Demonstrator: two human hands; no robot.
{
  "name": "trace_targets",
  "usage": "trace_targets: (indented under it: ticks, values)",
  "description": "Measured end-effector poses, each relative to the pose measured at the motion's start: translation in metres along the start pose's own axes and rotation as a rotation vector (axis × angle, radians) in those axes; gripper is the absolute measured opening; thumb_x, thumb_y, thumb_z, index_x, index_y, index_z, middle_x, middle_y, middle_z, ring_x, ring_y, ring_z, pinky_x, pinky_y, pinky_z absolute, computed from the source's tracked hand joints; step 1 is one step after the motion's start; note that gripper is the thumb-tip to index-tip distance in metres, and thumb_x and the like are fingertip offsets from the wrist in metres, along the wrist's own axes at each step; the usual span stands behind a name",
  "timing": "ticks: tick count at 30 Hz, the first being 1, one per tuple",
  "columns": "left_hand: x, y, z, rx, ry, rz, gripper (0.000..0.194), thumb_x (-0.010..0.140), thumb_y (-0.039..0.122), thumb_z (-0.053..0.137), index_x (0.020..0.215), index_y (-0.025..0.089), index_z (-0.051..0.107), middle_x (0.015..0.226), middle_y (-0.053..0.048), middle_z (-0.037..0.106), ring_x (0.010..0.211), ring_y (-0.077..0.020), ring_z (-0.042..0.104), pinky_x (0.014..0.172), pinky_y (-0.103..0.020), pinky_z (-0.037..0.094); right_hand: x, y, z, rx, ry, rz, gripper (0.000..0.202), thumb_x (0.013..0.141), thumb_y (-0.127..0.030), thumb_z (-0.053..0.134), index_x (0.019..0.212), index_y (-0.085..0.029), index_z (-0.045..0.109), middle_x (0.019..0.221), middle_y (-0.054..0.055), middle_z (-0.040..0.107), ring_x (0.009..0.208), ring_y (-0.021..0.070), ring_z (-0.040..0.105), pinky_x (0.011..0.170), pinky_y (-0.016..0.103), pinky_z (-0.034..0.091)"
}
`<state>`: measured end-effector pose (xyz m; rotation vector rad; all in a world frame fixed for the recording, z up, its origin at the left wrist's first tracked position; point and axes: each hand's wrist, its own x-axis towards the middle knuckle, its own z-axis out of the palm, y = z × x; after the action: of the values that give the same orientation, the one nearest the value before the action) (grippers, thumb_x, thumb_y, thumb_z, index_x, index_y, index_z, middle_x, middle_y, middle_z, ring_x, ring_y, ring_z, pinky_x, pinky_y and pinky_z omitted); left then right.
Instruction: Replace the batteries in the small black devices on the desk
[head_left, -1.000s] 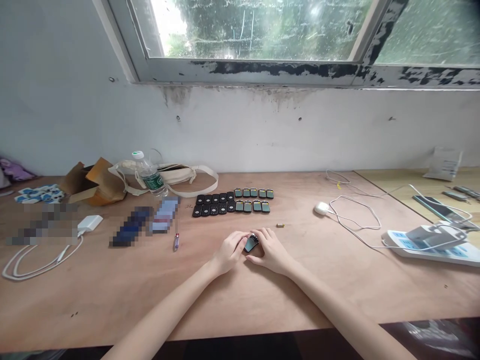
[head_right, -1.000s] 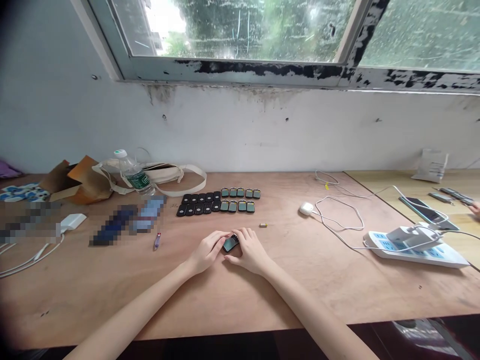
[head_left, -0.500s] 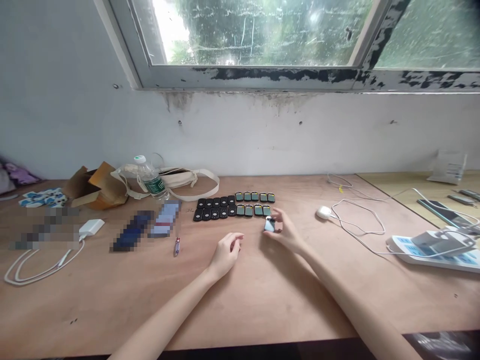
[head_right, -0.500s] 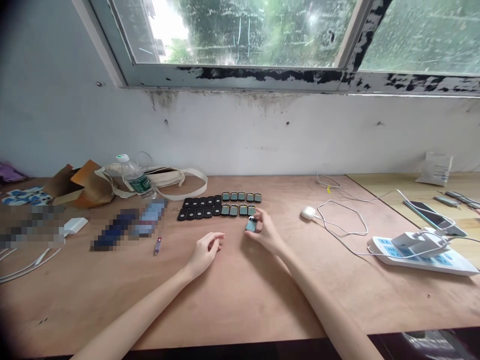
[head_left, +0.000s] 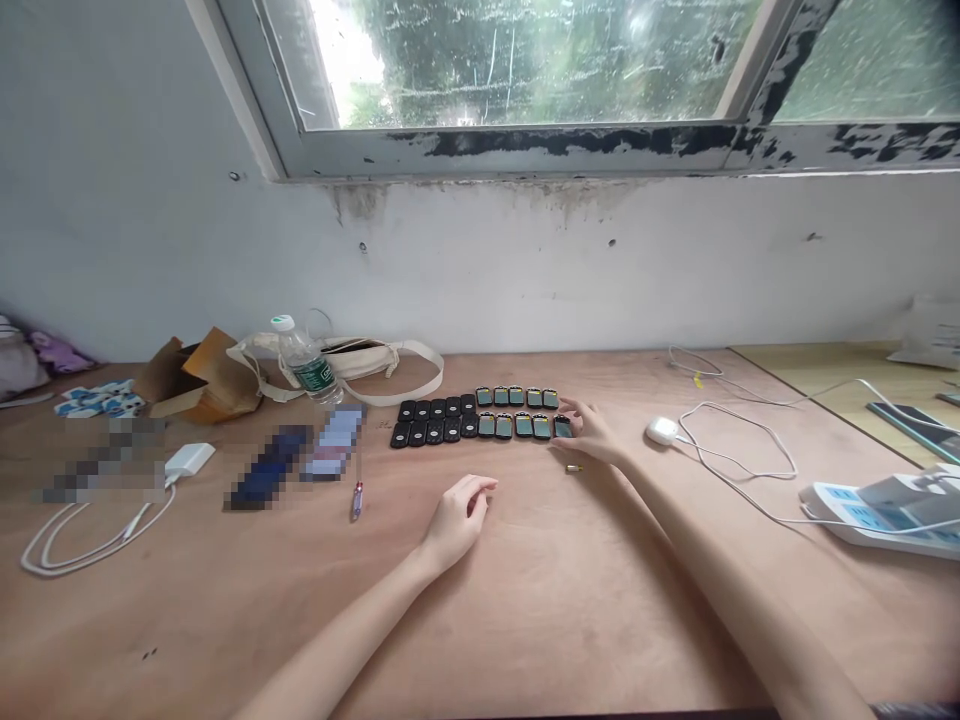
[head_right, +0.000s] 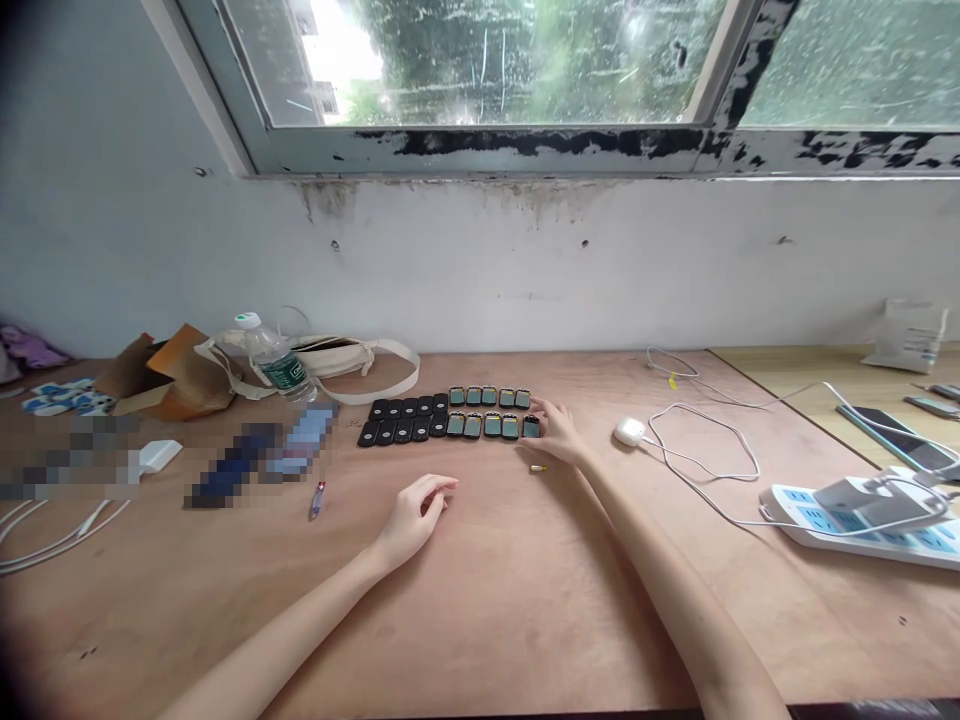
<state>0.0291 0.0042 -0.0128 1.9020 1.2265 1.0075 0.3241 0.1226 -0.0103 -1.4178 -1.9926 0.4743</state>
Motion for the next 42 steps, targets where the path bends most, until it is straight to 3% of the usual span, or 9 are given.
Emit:
trace_targets:
  ticks: [3,10,17,23,27,29,31,38,42]
  values:
    - [0.0,0.0,0.0,0.011,-0.002,0.01,0.027,0.089,0.015,0.039,0.102,0.019,0.062,0.102,-0.007,0.064,0.086,-0.0161,0.064,0.077,-0.027,0.052,0.004,-0.011,0.002,-0.082,-0.031,-0.043,0.064,0.062,-0.038,0.075,0.12,-0.026,0.053,0.115,0.005,0.06,0.112,0.0293,0.044,0.095,0.046,0.037]
    - [-0.001,0.001,0.0,0.035,0.006,0.044,0.027,0.087,0.012,0.04,0.101,0.018,0.062,0.1,-0.006,0.065,0.085,-0.0161,0.063,0.079,-0.027,0.051,0.015,-0.029,0.008,-0.135,-0.106,-0.082,0.053,0.066,-0.029,0.071,0.117,-0.025,0.057,0.116,0.007,0.056,0.112,0.0276,0.043,0.095,0.041,0.036]
    - [-0.001,0.002,0.001,0.043,0.035,0.079,0.028,0.086,0.009,0.041,0.101,0.02,0.062,0.1,-0.005,0.065,0.086,-0.0161,0.063,0.077,-0.026,0.05,-0.014,-0.059,0.004,-0.094,-0.139,-0.031,0.061,0.062,-0.035,0.073,0.118,-0.023,0.051,0.104,0.006,0.059,0.105,0.0273,0.045,0.085,0.039,0.04]
    - [0.0,0.001,0.0,0.048,0.099,0.076,0.029,0.085,0.012,0.042,0.108,0.02,0.058,0.107,-0.007,0.062,0.083,-0.0157,0.062,0.077,-0.028,0.051,-0.049,-0.113,0.043,-0.212,-0.173,-0.093,0.068,0.061,-0.042,0.076,0.12,-0.021,0.049,0.105,0.009,0.059,0.103,0.0302,0.046,0.088,0.042,0.037]
    - [0.001,0.0,-0.002,0.066,0.08,0.1,0.035,0.079,0.011,0.05,0.113,0.017,0.054,0.111,-0.009,0.058,0.09,-0.0183,0.06,0.08,-0.031,0.051,-0.064,-0.135,0.071,-0.259,-0.073,-0.04,0.038,0.082,-0.039,0.059,0.111,-0.016,0.054,0.108,0.013,0.057,0.102,0.0289,0.048,0.086,0.04,0.037]
    - [0.0,0.001,-0.003,0.085,0.057,0.114,0.037,0.075,0.008,0.051,0.111,0.016,0.053,0.11,-0.01,0.058,0.094,-0.0197,0.058,0.082,-0.031,0.051,-0.07,-0.137,0.077,-0.249,-0.028,-0.008,0.023,0.09,-0.032,0.045,0.103,-0.017,0.057,0.103,0.012,0.058,0.097,0.0263,0.05,0.084,0.038,0.036]
    - [0.0,0.003,-0.003,0.126,0.034,0.132,0.036,0.072,0.007,0.054,0.107,0.017,0.054,0.106,-0.009,0.059,0.096,-0.0211,0.057,0.084,-0.033,0.05,-0.073,-0.135,0.078,-0.209,-0.003,0.019,0.023,0.093,-0.024,0.037,0.094,-0.019,0.059,0.097,0.01,0.059,0.092,0.0238,0.051,0.082,0.037,0.035]
    - [0.002,0.0,-0.005,0.204,-0.05,0.216,0.01,0.081,0.021,0.061,0.09,0.021,0.064,0.101,-0.005,0.067,0.097,-0.0214,0.057,0.087,-0.036,0.048,-0.079,-0.122,0.074,-0.02,0.036,-0.009,0.016,0.088,-0.019,0.044,0.081,-0.019,0.058,0.083,0.005,0.061,0.084,0.0202,0.052,0.079,0.035,0.034]
    - [0.003,-0.007,-0.007,0.185,-0.065,0.233,0.008,0.082,0.025,0.062,0.086,0.021,0.067,0.104,-0.005,0.067,0.099,-0.0206,0.059,0.088,-0.035,0.048,-0.078,-0.122,0.074,0.057,0.032,-0.052,0.017,0.086,-0.015,0.04,0.077,-0.019,0.054,0.08,0.004,0.058,0.08,0.0193,0.049,0.075,0.032,0.036]
